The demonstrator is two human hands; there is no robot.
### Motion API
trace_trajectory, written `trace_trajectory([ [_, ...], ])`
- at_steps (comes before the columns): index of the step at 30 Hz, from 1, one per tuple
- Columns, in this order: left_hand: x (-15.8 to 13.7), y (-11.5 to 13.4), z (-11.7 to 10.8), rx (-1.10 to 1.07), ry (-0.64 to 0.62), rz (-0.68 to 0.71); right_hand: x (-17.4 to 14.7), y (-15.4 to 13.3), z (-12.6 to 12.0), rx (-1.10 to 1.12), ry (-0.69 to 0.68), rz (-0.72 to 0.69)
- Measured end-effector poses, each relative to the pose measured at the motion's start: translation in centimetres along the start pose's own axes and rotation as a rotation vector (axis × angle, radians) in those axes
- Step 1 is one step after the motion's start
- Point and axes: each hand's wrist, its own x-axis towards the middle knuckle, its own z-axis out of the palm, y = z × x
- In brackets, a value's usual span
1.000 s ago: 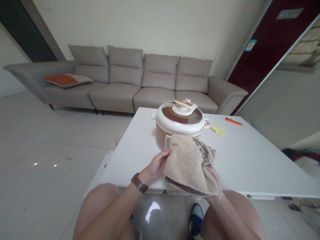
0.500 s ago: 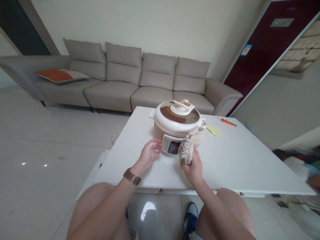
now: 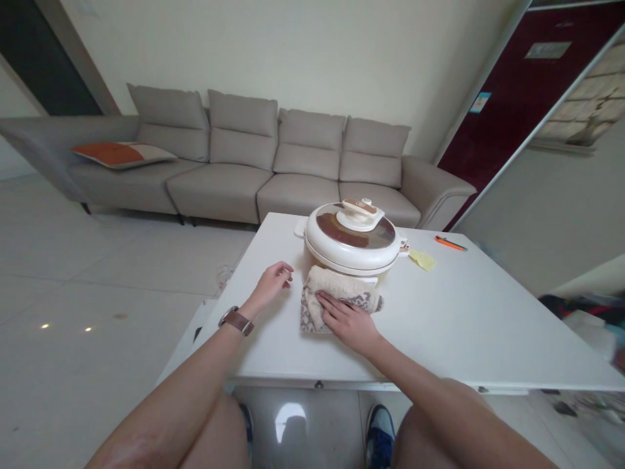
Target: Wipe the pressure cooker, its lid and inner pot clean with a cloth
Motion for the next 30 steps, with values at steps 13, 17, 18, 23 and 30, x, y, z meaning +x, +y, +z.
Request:
trace_trajectory([
  [13, -0.9, 0.3, -0.5, 0.236, -0.037, 0.119, 0.9, 0.2, -1.6, 0.031, 0.129, 0.167],
  [17, -1.2, 0.6, -0.6, 0.218, -0.035, 0.118, 0.8, -0.4, -1.0, 0.09, 0.054, 0.166],
  [18, -1.2, 0.6, -0.6, 0.217, -0.037, 0.117, 0.6, -0.6, -0.6, 0.097, 0.025, 0.15],
  [23, -1.3, 0.7, -0.6, 0.213, -0.049, 0.123, -0.6, -1.6, 1.2, 0.122, -0.09, 0.084],
  [30, -1.5, 0.5, -0.8, 0.249, -0.043, 0.119, -1.3, -1.7, 1.7, 0.132, -0.087, 0.057],
])
